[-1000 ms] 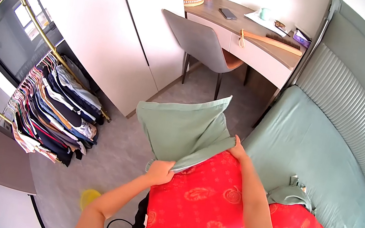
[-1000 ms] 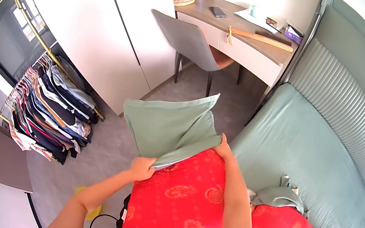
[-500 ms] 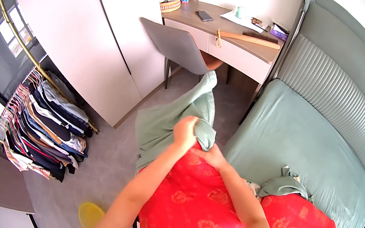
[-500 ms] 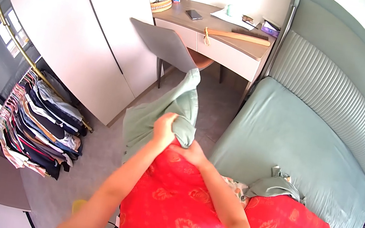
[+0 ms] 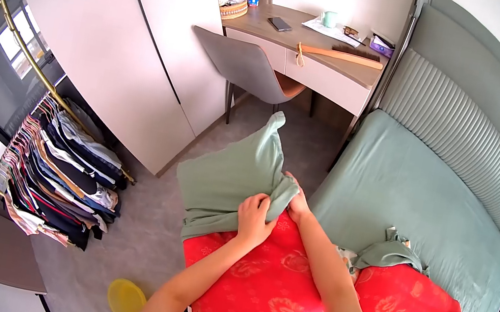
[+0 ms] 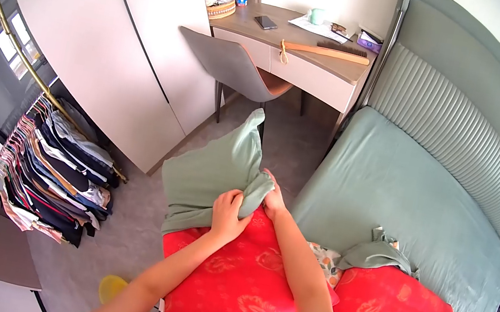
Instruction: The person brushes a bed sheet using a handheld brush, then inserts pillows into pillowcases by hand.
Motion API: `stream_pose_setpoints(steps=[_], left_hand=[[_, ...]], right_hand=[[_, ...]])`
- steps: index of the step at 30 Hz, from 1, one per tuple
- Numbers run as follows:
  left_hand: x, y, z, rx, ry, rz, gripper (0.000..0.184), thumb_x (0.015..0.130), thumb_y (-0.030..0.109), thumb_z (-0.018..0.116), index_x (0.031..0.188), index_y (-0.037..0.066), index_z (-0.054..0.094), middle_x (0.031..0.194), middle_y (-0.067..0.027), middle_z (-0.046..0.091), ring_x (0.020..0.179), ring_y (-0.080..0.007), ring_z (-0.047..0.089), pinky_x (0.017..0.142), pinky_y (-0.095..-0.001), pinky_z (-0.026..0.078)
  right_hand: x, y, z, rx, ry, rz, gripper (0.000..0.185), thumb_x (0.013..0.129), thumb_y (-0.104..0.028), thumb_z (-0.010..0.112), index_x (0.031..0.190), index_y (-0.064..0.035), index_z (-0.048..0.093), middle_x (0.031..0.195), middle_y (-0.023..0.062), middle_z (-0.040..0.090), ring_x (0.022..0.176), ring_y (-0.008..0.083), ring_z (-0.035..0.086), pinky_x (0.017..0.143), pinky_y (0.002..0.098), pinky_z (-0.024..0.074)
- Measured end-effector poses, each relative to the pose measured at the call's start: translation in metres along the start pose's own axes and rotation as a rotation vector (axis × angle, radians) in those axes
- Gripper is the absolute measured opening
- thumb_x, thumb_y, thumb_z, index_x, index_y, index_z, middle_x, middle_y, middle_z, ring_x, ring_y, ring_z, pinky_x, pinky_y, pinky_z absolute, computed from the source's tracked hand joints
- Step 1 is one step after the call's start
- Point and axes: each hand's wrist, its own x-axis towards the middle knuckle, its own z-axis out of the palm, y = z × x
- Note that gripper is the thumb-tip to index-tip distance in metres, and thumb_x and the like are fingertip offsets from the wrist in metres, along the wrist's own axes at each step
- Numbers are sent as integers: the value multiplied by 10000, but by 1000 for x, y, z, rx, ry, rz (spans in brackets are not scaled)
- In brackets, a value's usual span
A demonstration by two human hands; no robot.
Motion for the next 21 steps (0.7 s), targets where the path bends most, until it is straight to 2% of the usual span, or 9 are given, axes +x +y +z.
stream_pose_setpoints(steps=[4, 7, 8, 11, 12, 13, 15, 18, 21], left_hand=[[-1, -7, 1, 60, 129, -379, 824, 538, 177, 776, 1222, 9, 348, 1153, -200, 461, 1071, -346, 451, 935, -445, 362], [-4, -46, 16, -102, 124, -483, 788, 578, 162, 754, 1233, 18, 339, 1132, -227, 496, 1029, -371, 498, 867, -428, 412], [-4, -52, 14, -177, 137, -569, 591, 613, 125, 720, 1122, 8, 442, 981, -237, 582, 894, -381, 571, 762, -414, 462], [-11, -72, 16, -120, 108, -452, 366, 627, 102, 691, 941, 5, 530, 815, -213, 616, 773, -384, 593, 682, -436, 469], [-9, -71, 14, -90, 163, -398, 224, 636, 89, 667, 813, 17, 550, 771, -193, 612, 749, -379, 585, 647, -434, 464], [-7, -73, 15, -69, 162, -374, 218, 639, 89, 664, 811, 23, 548, 766, -186, 609, 740, -375, 583, 638, -429, 463], [-4, -75, 22, -37, 166, -331, 207, 643, 91, 659, 806, 35, 543, 756, -172, 604, 723, -368, 580, 621, -419, 462], [-3, -67, 34, -71, 182, -211, 207, 662, 82, 641, 832, 53, 526, 745, -127, 578, 693, -332, 572, 597, -404, 458], [5, -55, 35, 39, 64, -115, 210, 680, 63, 627, 865, 63, 528, 804, -109, 567, 747, -307, 572, 603, -407, 464]], right_hand=[[6, 3, 19, -240, -30, 38, 315, 878, -131, 534, 1171, -14, 526, 1082, 85, 596, 983, 179, 561, 861, 312, 448], [4, -1, 32, -449, -92, 49, 337, 870, -124, 543, 1189, -20, 518, 1096, 74, 589, 994, 172, 552, 883, 306, 434], [1, -6, 36, -559, -135, 20, 356, 847, -105, 551, 1186, -7, 505, 1071, 94, 599, 995, 177, 548, 871, 301, 431], [10, -8, 15, -981, -307, -260, 376, 813, -101, 577, 1165, 3, 493, 1050, 115, 602, 978, 163, 547, 850, 304, 435], [11, -9, 1, -1095, -316, -333, 412, 767, -79, 581, 1153, 7, 468, 1002, 176, 611, 942, 224, 590, 812, 333, 452], [-1, -21, -5, -1355, -313, -341, 392, 722, -69, 573, 1102, 8, 512, 980, 227, 605, 916, 328, 597, 778, 371, 464], [-25, -17, -18, -1525, -398, -212, 359, 681, -84, 579, 1029, 5, 563, 957, 254, 585, 912, 386, 561, 760, 413, 466], [-76, -33, -4, -1759, -413, -295, 263, 656, -155, 607, 842, 30, 589, 858, 229, 599, 844, 384, 576, 754, 430, 475], [-99, -40, -8, -1853, -333, -256, 415, 663, -198, 635, 1015, 11, 564, 951, 192, 572, 877, 364, 573, 764, 409, 482]])
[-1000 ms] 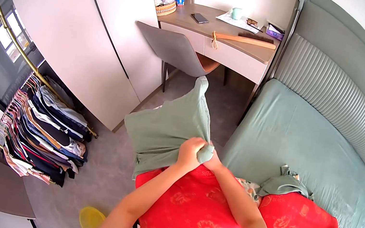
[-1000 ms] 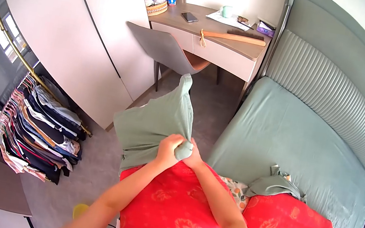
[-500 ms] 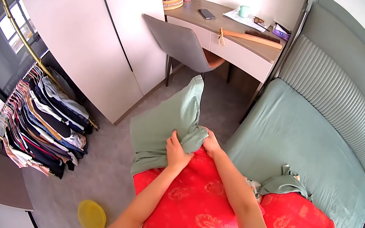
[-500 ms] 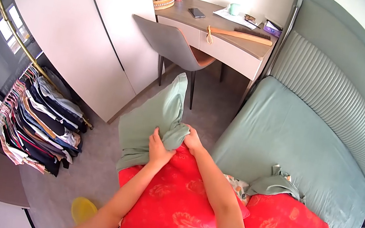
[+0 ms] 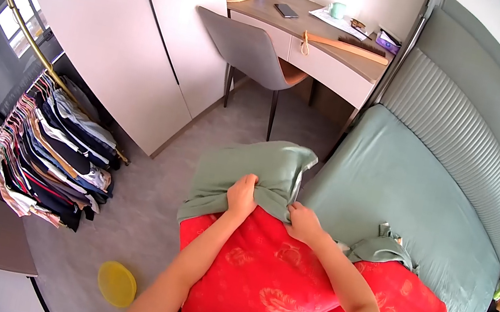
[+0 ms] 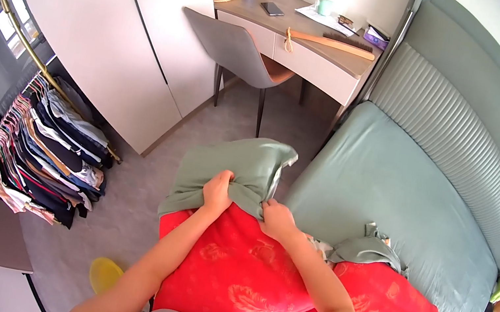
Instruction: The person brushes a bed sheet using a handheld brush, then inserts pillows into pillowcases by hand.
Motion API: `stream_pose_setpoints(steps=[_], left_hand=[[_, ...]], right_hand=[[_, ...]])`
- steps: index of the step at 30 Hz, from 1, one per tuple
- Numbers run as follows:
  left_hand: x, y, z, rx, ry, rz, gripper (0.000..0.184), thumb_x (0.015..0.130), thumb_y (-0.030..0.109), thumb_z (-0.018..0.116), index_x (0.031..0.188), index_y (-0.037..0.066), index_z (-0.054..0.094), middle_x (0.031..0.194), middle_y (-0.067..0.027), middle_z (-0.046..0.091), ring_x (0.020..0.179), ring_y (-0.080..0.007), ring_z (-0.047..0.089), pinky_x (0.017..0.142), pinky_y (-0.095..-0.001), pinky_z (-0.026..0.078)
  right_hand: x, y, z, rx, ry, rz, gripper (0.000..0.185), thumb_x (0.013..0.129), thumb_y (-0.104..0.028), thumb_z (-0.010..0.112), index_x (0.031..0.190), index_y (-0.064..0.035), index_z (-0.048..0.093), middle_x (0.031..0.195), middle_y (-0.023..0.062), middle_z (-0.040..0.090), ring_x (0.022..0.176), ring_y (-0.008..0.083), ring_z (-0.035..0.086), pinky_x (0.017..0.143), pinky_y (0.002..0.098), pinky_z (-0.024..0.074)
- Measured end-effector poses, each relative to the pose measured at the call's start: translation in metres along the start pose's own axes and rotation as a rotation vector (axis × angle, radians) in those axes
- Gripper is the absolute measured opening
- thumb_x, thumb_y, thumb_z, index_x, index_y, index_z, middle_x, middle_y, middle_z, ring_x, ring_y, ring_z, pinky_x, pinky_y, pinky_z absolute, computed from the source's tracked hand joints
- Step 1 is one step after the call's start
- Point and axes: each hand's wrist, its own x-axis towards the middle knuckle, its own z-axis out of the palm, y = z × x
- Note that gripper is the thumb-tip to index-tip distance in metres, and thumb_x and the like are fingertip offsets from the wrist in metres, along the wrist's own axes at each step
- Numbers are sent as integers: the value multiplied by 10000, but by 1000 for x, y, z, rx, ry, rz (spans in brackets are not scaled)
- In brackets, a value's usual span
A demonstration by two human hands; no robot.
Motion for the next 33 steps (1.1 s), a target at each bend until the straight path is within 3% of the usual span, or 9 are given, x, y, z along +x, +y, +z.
stream_pose_setpoints(steps=[8, 10, 16, 17, 21, 26, 28, 30, 33], left_hand=[[-56, 42, -22, -186, -639, 489, 199, 675, 29, 537, 865, 71, 579, 906, -75, 553, 826, -290, 558, 658, -392, 483], [-45, 27, -40, -155, -547, 450, 219, 668, 28, 536, 873, 94, 577, 926, -68, 561, 841, -284, 565, 657, -404, 478], [-36, -106, -92, 363, -338, -209, 241, 690, 141, 581, 926, 97, 591, 805, -159, 599, 812, -359, 581, 666, -458, 467], [-41, -118, -90, 351, -316, -406, 238, 725, 171, 570, 950, 95, 586, 814, -177, 607, 826, -369, 583, 674, -464, 466], [0, -59, -80, 105, -307, -422, 258, 773, 158, 528, 1013, 64, 544, 876, -240, 607, 844, -411, 577, 685, -470, 448], [68, 6, -29, -359, -78, 28, 340, 711, -12, 566, 1044, 54, 535, 984, -183, 589, 930, -366, 560, 762, -389, 463], [69, 22, -5, -624, -296, -127, 429, 781, 96, 606, 1187, 64, 472, 1198, -170, 502, 1027, -358, 538, 847, -380, 452], [40, 2, 40, -446, -501, -161, 632, 780, 296, 642, 1281, 20, 374, 1295, -200, 426, 1084, -358, 514, 928, -374, 408], [15, 3, 45, -120, -904, -309, 888, 685, 501, 664, 1302, -47, 335, 1262, -234, 467, 1139, -334, 491, 952, -356, 388]], right_hand=[[-14, 25, 56, 117, 129, 530, 789, 665, -402, 661, 1288, -28, 355, 1013, 186, 569, 949, 353, 575, 781, 417, 483], [-7, 35, 49, 240, -12, 663, 737, 681, -408, 649, 1256, -25, 393, 958, 180, 614, 948, 349, 588, 781, 422, 482], [-31, 50, 69, 1111, 575, 330, 389, 661, -60, 713, 1016, 4, 566, 889, 85, 635, 853, 139, 583, 783, 286, 463], [-36, 43, 59, 1081, 643, 301, 347, 669, -36, 694, 989, 5, 568, 861, 67, 626, 821, 118, 563, 754, 271, 460], [-62, 28, -19, 873, 1022, 281, 144, 705, 29, 581, 844, -1, 557, 736, 11, 580, 719, 73, 498, 646, 235, 437], [-101, 100, -56, 663, 1313, 422, 126, 728, -36, 583, 841, -11, 536, 759, 71, 595, 714, 134, 533, 665, 257, 432], [-108, 150, -37, 426, 1341, 584, 241, 697, -106, 626, 908, -22, 544, 756, 142, 608, 701, 263, 587, 696, 334, 462], [-111, 160, -30, 139, 1056, 1085, 442, 667, -164, 651, 1064, -37, 503, 850, 199, 603, 799, 366, 587, 760, 408, 463], [-98, 149, -10, -163, 796, 1062, 681, 624, -176, 692, 1215, -27, 387, 1215, 190, 456, 1114, 362, 448, 885, 441, 415]])
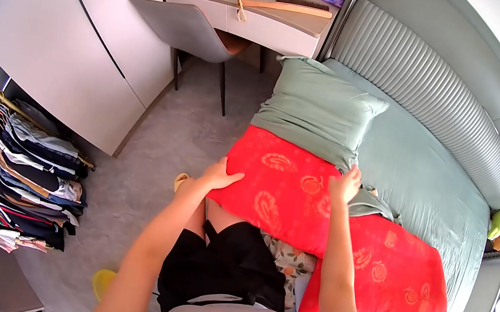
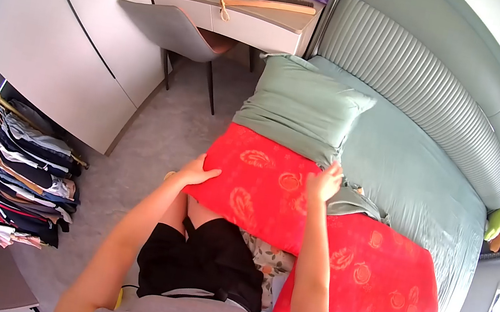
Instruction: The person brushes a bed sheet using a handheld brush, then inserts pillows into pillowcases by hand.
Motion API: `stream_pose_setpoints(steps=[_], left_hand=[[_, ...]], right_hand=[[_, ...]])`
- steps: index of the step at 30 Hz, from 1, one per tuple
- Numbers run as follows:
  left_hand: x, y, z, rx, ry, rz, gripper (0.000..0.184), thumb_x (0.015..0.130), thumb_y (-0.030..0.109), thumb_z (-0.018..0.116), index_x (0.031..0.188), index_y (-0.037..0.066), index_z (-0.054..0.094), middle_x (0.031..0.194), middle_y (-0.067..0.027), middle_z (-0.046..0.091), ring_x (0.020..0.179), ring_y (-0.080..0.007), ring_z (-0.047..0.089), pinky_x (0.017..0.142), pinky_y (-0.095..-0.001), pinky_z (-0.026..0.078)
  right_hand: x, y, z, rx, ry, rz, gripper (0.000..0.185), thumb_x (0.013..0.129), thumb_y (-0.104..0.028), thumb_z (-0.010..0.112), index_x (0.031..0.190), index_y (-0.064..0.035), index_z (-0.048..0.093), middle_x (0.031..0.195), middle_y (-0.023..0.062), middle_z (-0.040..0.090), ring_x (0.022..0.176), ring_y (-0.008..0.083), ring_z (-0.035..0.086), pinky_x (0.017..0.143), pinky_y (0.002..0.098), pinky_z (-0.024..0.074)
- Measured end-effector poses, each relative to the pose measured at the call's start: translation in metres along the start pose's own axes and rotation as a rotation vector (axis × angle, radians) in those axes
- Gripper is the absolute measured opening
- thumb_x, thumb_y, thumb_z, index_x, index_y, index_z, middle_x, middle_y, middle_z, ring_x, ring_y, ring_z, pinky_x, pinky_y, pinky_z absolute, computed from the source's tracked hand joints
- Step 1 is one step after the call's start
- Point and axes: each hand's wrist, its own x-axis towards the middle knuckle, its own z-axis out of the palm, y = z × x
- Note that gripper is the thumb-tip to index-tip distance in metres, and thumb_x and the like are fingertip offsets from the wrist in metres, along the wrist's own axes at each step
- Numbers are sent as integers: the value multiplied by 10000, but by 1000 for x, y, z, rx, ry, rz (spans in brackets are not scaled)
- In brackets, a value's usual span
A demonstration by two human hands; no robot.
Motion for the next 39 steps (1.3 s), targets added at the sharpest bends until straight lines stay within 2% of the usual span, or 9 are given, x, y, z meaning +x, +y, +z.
stream_pose_setpoints(steps=[3, 5, 9, 13, 17, 25, 28, 32, 39], left_hand=[[9, 7, -20, -180, -93, -19, 775, 702, 427, 671, 1254, -45, 399, 1164, -230, 540, 1087, -300, 532, 909, -344, 422], [7, 18, -35, -457, -182, -127, 497, 755, 237, 633, 1142, -33, 478, 1021, -165, 593, 969, -210, 572, 810, -322, 467], [1, 47, -54, -767, -292, -13, 384, 802, 152, 561, 1139, -15, 485, 973, -91, 589, 899, -167, 563, 807, -286, 455], [7, 53, -64, -765, -411, 210, 308, 810, 52, 471, 1109, 25, 538, 856, -13, 591, 764, -76, 523, 743, -219, 428], [57, 15, -53, -705, -33, 231, 336, 772, 3, 502, 1102, 38, 547, 967, -55, 631, 842, -91, 553, 737, -251, 463], [153, 46, -10, -113, 482, 326, 561, 725, 191, 668, 1224, 65, 445, 1246, -172, 466, 1110, -314, 493, 794, -351, 479], [184, 39, 2, -233, 349, 279, 313, 761, 158, 585, 1055, 55, 562, 943, -176, 606, 888, -315, 595, 699, -390, 475], [119, 71, -8, -405, 264, 446, 168, 763, 71, 513, 894, 46, 616, 697, -157, 615, 679, -275, 619, 625, -381, 458], [-67, 107, -40, -421, -34, 866, 97, 697, 25, 574, 791, 35, 596, 826, -128, 556, 788, -266, 561, 671, -334, 436]], right_hand=[[-48, -63, 6, 400, -266, -435, 730, 691, -334, 714, 1249, 28, 414, 1232, 247, 473, 1124, 370, 471, 945, 424, 386], [-85, -114, -47, 621, -970, -566, 948, 678, -483, 716, 1355, 18, 280, 1372, 254, 314, 1290, 354, 301, 1033, 414, 290], [-138, -136, -51, -150, -488, -924, 1002, 620, -469, 719, 1381, -28, 239, 1362, 277, 289, 1259, 427, 296, 1014, 495, 273], [-107, -92, -11, 510, -177, -569, 487, 548, -84, 663, 1023, -52, 560, 962, 129, 591, 888, 303, 571, 766, 388, 451], [-64, -90, -42, 799, 8, -215, 244, 606, -29, 609, 849, -16, 585, 760, 161, 604, 753, 325, 603, 692, 371, 476], [-16, -66, -69, 909, 111, -93, 206, 588, -16, 513, 788, 12, 552, 678, 154, 582, 674, 248, 599, 664, 317, 457], [-17, -67, -69, 888, 110, -100, 172, 592, -17, 521, 761, 10, 538, 679, 158, 576, 660, 264, 588, 662, 321, 453], [-9, -70, -68, 797, 242, -257, 181, 581, -24, 569, 761, -5, 558, 653, 119, 544, 615, 248, 545, 626, 318, 432], [-16, -59, -23, 514, 330, -785, 249, 556, -167, 659, 758, -52, 573, 786, 102, 572, 681, 294, 539, 596, 385, 423]])
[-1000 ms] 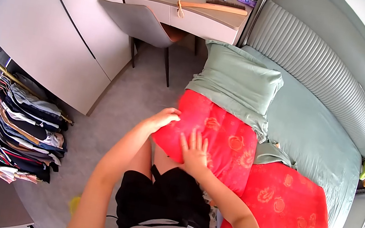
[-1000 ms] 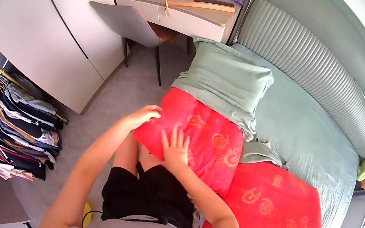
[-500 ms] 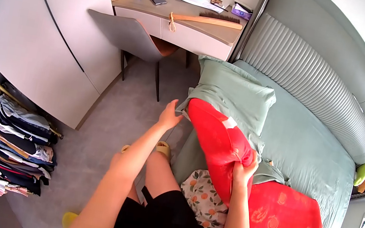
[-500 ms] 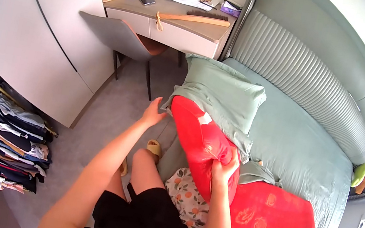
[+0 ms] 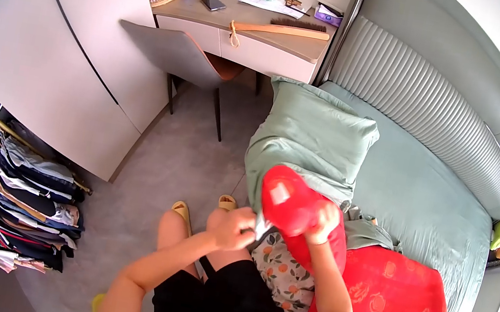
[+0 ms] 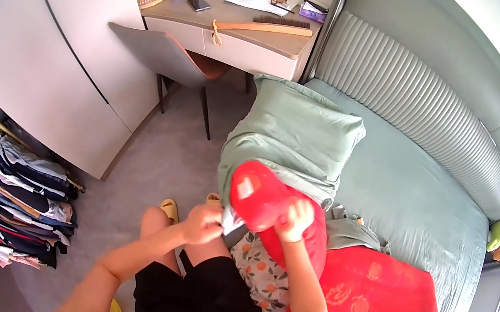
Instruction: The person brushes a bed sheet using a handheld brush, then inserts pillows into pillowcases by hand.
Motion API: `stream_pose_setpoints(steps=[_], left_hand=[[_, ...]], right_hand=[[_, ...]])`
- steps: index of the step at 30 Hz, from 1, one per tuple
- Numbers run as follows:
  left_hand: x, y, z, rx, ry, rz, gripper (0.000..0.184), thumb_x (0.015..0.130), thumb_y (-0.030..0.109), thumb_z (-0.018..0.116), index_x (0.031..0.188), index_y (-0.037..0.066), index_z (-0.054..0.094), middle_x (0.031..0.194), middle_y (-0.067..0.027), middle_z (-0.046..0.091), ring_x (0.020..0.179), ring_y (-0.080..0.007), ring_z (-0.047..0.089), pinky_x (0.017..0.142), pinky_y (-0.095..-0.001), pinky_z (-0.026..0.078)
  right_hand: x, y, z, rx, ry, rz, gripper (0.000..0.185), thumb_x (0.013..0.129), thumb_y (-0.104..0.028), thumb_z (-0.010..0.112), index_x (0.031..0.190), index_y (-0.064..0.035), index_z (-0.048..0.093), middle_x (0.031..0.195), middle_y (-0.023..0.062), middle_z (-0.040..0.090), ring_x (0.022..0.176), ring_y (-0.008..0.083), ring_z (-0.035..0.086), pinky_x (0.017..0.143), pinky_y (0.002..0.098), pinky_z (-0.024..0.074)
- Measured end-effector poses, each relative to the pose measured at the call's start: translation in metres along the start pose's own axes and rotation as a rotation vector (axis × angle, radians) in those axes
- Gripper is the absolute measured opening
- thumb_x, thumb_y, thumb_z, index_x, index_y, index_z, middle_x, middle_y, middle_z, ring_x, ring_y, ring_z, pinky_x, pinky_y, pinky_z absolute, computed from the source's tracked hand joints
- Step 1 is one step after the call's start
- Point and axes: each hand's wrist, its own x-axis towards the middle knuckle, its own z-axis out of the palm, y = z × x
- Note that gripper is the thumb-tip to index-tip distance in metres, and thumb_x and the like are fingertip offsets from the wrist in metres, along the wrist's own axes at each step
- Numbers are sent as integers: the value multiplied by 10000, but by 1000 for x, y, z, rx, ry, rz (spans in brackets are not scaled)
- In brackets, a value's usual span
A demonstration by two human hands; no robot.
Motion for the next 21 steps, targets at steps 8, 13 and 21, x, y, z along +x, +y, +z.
stream_pose_setpoints(steps=[8, 13, 21], left_hand=[[-47, -32, -28, 159, 345, -477, 80, 691, 31, 537, 639, 35, 477, 555, -10, 500, 507, -124, 482, 454, -292, 341], [-58, -11, -18, 643, 239, -193, 226, 621, 76, 618, 581, 31, 400, 568, -133, 469, 521, -311, 476, 450, -395, 342], [-79, -17, -22, 915, 268, -207, 341, 654, 45, 603, 980, 50, 504, 995, -133, 564, 911, -331, 541, 736, -390, 462]], right_hand=[[-45, -103, 24, -25, -382, 25, 288, 573, -146, 618, 858, -116, 641, 980, 46, 576, 864, 239, 539, 728, 382, 417], [-49, -93, 46, 18, -628, 260, 422, 565, -176, 650, 974, -80, 614, 996, 118, 598, 996, 313, 520, 801, 402, 417], [-57, -29, -34, -137, -242, 575, 245, 731, -173, 634, 939, -46, 610, 946, 135, 615, 834, 325, 580, 747, 428, 464]])
